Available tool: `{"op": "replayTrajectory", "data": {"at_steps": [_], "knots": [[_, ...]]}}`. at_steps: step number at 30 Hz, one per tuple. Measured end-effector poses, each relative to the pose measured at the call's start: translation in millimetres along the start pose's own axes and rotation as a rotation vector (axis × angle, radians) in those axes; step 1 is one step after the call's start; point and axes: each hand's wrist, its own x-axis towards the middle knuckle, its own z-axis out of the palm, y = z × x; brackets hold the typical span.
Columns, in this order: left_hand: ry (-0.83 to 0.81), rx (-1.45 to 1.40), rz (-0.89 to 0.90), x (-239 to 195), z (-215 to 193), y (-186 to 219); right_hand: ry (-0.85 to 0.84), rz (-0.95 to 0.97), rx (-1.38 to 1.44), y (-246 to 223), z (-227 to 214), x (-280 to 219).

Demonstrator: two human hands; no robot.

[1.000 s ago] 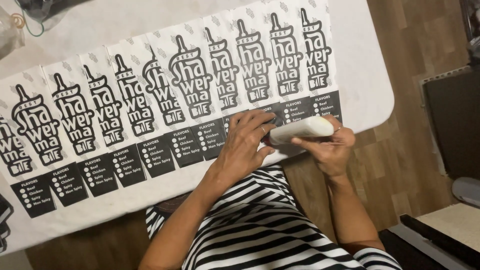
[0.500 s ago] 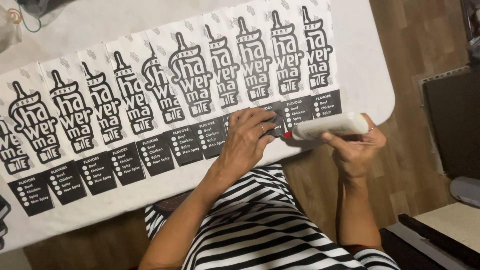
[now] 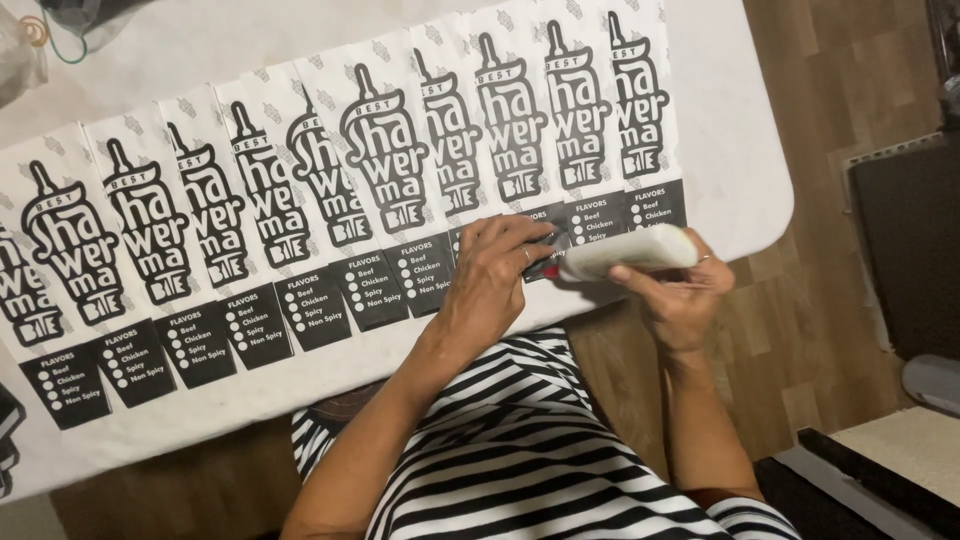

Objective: The person arranges multiple printed paper labels on a white table surface. They then pick up a white glue bottle and apply glue to the edges of the labels, pressing them down to secure them.

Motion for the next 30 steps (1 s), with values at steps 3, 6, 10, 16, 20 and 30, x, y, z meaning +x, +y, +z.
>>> {"op": "replayTrajectory", "data": {"at_steps": [3, 6, 10, 16, 20, 30], "knots": [[0.009, 0.002, 0.017, -0.2, 0.6, 0.2, 0.075, 0.013, 0.004, 23.6, -22.1, -2.3], [0.021, 0.018, 0.039, 1.1, -3.2, 4.6, 0.238, 0.034, 0.154, 26.0, -27.5, 0.9], [0.047, 0.107, 0.155, 8.5, -9.6, 15.1, 0.258, 0.052, 0.420, 4.2, -43.2, 9.3], [0.092, 0.096, 0.235, 25.3, 0.3, 29.8, 0.658, -0.016, 0.332, 16.3, -91.5, 4.7], [0.074, 0.099, 0.266, 31.7, 2.3, 38.3, 0.636, 0.003, 0.261, 15.8, -92.3, -3.1], [-0.052, 0.100, 0.060, 14.0, -38.4, 16.3, 0.191, 0.022, 0.034, 9.6, -21.4, -11.7]]}}
